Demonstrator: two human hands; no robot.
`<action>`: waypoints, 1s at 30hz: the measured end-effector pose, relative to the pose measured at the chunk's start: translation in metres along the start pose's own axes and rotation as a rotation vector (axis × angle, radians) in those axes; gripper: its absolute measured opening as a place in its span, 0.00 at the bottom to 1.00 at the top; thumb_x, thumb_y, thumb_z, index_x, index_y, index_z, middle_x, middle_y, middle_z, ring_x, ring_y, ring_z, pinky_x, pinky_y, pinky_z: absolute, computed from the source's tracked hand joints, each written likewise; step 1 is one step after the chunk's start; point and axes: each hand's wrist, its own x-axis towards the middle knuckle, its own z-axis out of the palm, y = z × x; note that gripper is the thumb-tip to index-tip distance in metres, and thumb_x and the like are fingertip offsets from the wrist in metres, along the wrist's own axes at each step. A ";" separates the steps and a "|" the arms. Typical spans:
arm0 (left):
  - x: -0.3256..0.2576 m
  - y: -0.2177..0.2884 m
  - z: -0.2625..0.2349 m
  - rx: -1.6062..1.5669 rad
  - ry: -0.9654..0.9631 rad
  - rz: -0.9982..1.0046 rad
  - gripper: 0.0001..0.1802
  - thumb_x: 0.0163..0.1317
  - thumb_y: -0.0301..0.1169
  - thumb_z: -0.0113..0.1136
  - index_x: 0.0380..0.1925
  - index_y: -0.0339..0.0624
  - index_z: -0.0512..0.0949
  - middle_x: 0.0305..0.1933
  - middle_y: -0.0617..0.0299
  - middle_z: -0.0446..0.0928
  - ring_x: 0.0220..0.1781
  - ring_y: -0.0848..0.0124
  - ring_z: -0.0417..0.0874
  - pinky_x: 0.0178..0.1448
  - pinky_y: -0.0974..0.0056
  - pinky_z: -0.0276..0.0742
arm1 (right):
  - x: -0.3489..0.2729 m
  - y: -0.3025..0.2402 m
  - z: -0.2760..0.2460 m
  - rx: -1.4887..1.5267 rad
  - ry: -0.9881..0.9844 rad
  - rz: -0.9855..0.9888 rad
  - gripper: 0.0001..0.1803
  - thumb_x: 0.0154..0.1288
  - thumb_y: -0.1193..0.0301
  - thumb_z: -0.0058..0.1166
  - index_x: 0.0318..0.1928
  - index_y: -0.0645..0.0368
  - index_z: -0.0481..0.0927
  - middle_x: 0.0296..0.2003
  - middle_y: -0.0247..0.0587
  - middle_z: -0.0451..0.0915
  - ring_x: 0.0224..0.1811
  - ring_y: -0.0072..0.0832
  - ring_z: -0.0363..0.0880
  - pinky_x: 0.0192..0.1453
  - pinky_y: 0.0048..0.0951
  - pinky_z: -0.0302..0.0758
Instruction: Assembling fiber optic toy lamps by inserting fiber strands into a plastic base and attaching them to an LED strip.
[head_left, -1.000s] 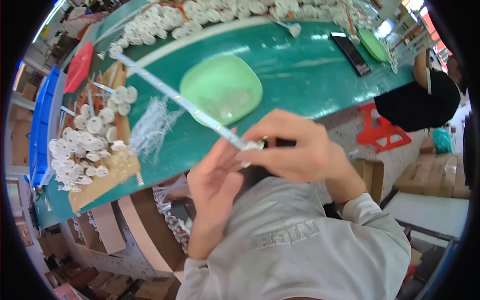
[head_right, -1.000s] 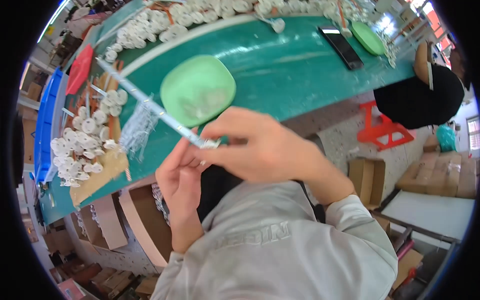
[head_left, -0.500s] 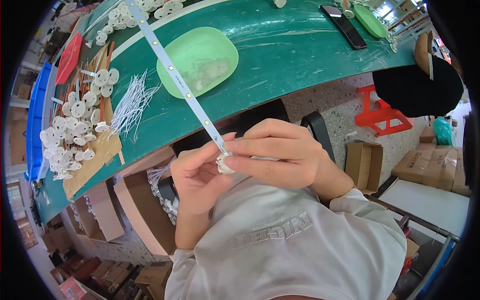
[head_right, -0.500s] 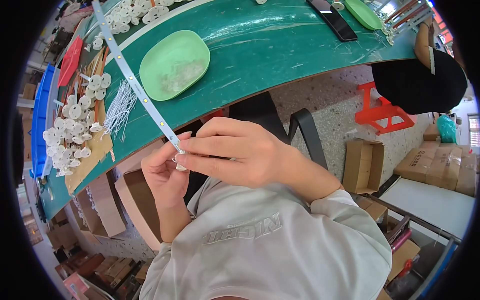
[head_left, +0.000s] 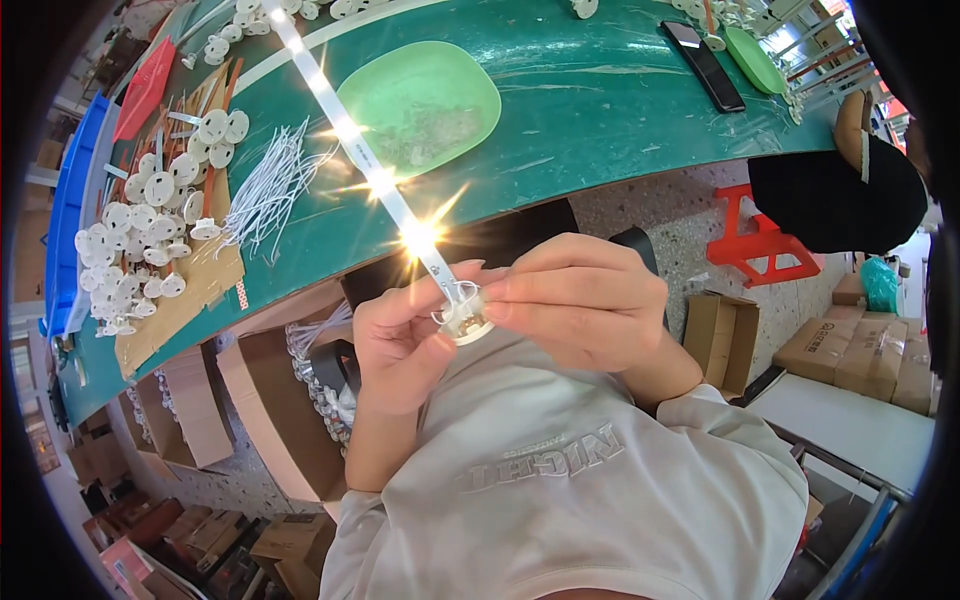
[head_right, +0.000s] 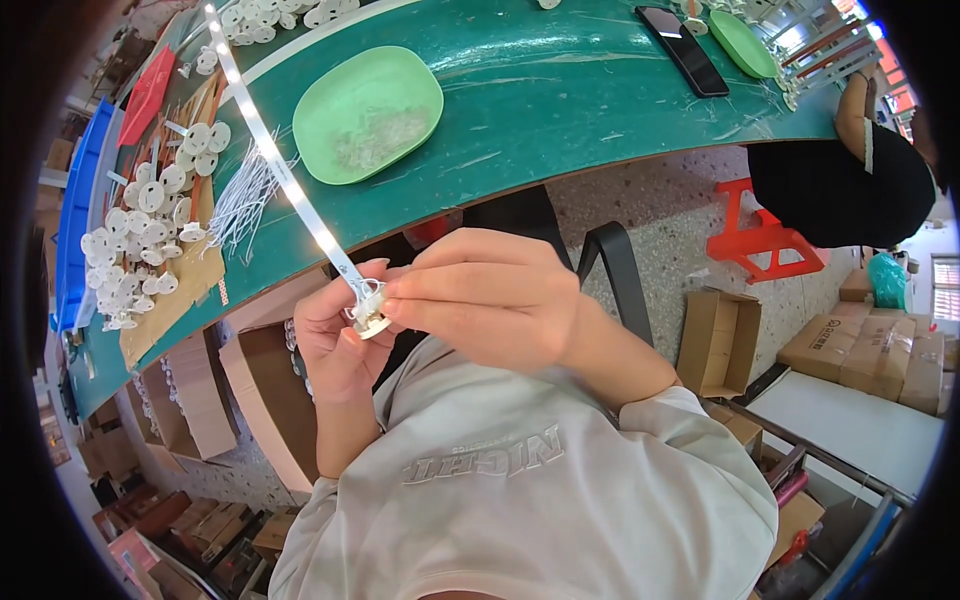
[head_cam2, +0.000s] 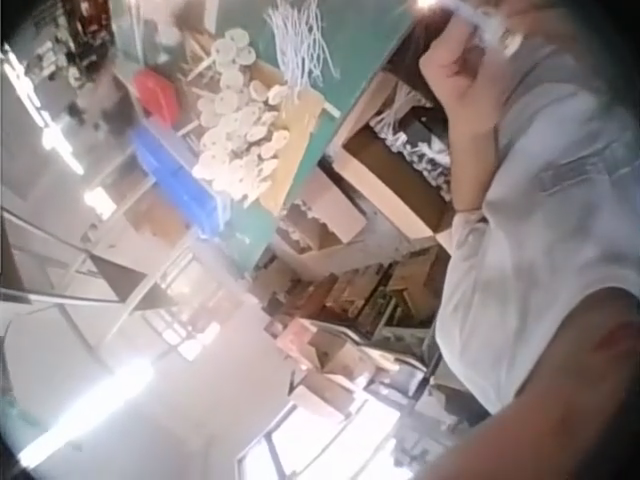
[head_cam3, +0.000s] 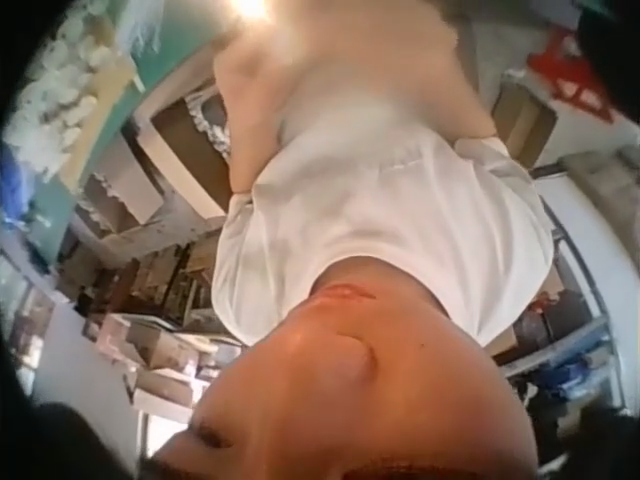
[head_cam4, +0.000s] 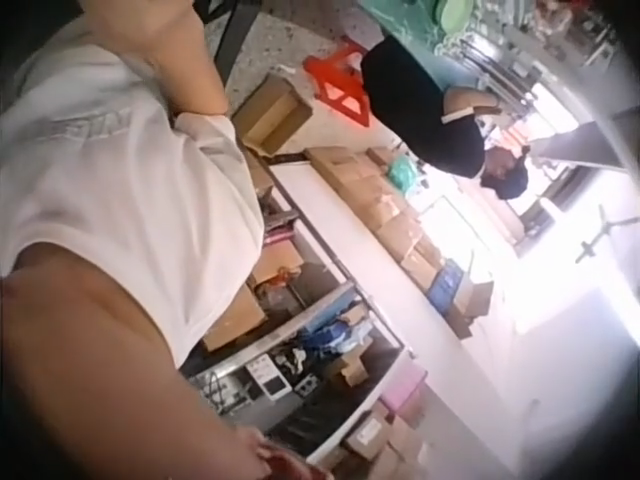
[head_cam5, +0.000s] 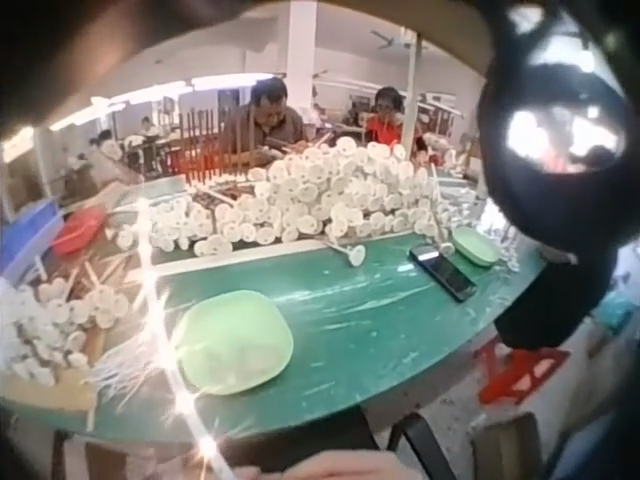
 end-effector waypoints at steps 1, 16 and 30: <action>0.000 0.000 -0.001 0.001 0.001 0.004 0.26 0.63 0.22 0.58 0.60 0.21 0.67 0.58 0.38 0.74 0.62 0.53 0.76 0.66 0.56 0.72 | 0.000 0.001 -0.002 0.030 -0.046 0.004 0.14 0.42 0.84 0.67 0.35 0.68 0.84 0.33 0.46 0.83 0.30 0.37 0.82 0.32 0.28 0.82; 0.020 0.034 -0.016 0.761 0.122 0.018 0.13 0.51 0.12 0.63 0.37 0.30 0.84 0.38 0.49 0.85 0.37 0.67 0.87 0.44 0.70 0.80 | 0.005 0.018 0.004 -0.109 -0.205 -0.143 0.09 0.43 0.83 0.65 0.30 0.68 0.84 0.34 0.46 0.83 0.30 0.36 0.82 0.29 0.27 0.81; 0.014 0.023 -0.035 0.479 0.536 0.085 0.09 0.69 0.26 0.54 0.39 0.28 0.79 0.36 0.50 0.82 0.38 0.65 0.84 0.45 0.63 0.80 | -0.003 0.033 0.004 -0.072 -0.163 -0.010 0.12 0.41 0.84 0.63 0.32 0.69 0.83 0.33 0.47 0.83 0.29 0.37 0.81 0.29 0.27 0.80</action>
